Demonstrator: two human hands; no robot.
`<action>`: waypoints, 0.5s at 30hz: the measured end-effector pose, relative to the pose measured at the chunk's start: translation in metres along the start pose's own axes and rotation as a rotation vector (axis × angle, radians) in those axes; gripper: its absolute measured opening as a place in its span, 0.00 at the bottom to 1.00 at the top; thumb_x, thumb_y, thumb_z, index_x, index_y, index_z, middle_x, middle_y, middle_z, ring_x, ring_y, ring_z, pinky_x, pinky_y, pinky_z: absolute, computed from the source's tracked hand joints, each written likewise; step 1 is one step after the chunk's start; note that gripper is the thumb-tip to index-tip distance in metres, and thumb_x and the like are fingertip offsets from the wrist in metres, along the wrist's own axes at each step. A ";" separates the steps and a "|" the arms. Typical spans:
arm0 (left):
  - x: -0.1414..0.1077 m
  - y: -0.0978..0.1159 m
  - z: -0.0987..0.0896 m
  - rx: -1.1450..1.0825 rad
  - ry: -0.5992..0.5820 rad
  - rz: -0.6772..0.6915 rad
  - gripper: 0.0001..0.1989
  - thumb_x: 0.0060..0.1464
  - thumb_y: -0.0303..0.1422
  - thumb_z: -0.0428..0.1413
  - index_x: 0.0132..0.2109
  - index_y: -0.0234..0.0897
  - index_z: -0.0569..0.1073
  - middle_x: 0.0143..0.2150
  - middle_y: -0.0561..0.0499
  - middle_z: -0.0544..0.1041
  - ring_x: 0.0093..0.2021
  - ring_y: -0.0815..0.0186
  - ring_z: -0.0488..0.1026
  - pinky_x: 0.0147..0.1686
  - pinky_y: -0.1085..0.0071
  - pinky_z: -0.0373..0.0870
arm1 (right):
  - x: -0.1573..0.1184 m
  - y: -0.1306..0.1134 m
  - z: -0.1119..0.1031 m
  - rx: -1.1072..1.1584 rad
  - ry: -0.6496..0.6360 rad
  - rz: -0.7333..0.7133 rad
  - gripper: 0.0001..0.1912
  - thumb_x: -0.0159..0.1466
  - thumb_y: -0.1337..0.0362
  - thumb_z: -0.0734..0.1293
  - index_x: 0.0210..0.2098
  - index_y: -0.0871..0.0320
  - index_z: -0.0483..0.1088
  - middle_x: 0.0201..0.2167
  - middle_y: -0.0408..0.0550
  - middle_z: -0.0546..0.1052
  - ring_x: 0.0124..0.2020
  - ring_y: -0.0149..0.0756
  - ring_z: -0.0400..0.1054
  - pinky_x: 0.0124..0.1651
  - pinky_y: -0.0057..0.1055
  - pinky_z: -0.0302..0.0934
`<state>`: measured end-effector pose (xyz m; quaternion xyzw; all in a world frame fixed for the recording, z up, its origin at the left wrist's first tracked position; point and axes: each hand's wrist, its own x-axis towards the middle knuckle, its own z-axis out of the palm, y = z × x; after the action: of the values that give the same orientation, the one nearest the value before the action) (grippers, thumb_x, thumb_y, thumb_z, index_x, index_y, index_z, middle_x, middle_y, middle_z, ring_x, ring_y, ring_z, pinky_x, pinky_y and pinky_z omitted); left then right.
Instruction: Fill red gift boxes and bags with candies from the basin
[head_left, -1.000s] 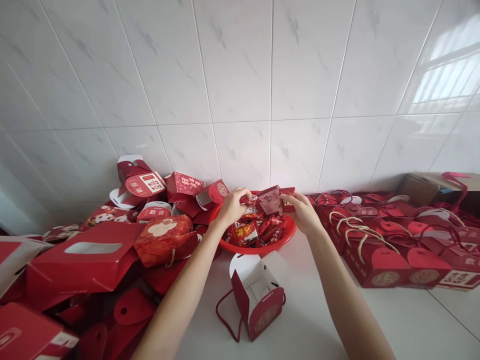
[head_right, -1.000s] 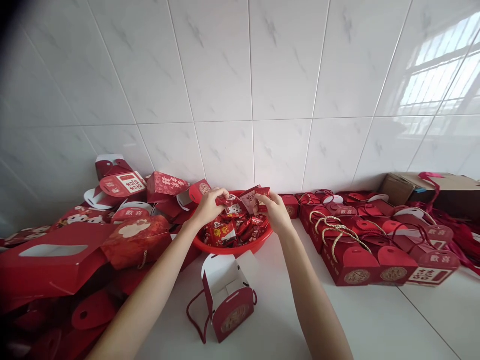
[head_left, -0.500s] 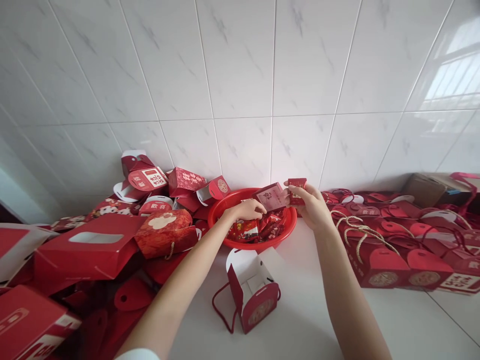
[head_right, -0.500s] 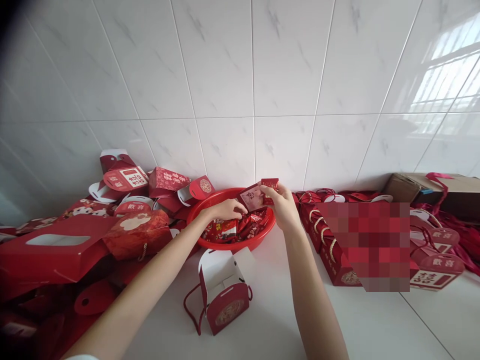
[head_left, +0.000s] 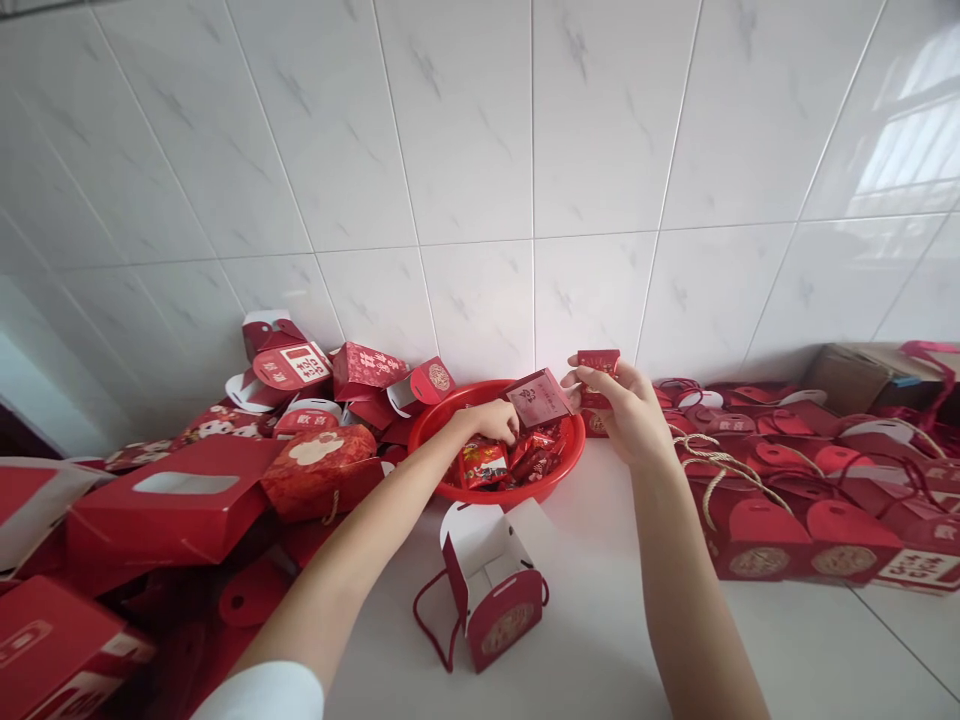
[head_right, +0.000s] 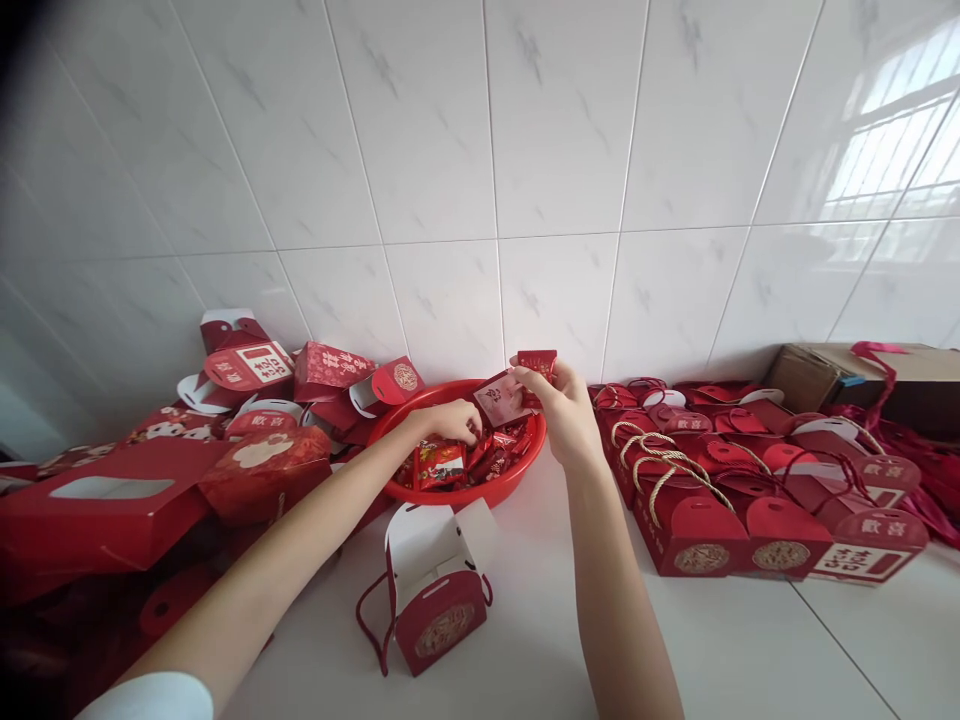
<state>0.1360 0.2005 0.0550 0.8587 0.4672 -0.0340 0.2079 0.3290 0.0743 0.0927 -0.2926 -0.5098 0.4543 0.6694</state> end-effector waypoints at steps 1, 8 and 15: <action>-0.004 -0.004 -0.003 -0.034 0.039 0.019 0.04 0.39 0.30 0.60 0.26 0.37 0.79 0.26 0.51 0.78 0.27 0.65 0.72 0.28 0.73 0.65 | 0.000 0.000 -0.001 -0.006 -0.003 -0.006 0.12 0.54 0.55 0.74 0.33 0.56 0.75 0.26 0.42 0.75 0.24 0.30 0.65 0.31 0.31 0.63; -0.024 -0.026 -0.020 -0.209 0.298 -0.021 0.15 0.49 0.45 0.58 0.28 0.36 0.75 0.23 0.52 0.75 0.24 0.65 0.73 0.26 0.72 0.66 | 0.001 -0.001 -0.001 0.006 -0.009 -0.010 0.13 0.54 0.56 0.74 0.34 0.57 0.75 0.26 0.42 0.76 0.24 0.29 0.64 0.29 0.30 0.61; -0.032 -0.029 -0.023 0.005 0.458 -0.186 0.22 0.53 0.49 0.56 0.21 0.39 0.68 0.19 0.52 0.71 0.28 0.60 0.76 0.32 0.69 0.66 | 0.001 0.000 0.001 -0.054 0.008 0.005 0.12 0.53 0.55 0.74 0.32 0.56 0.75 0.26 0.43 0.76 0.24 0.31 0.64 0.28 0.31 0.58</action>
<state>0.0910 0.1979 0.0750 0.7976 0.5793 0.1415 0.0905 0.3280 0.0754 0.0934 -0.3137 -0.5183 0.4411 0.6622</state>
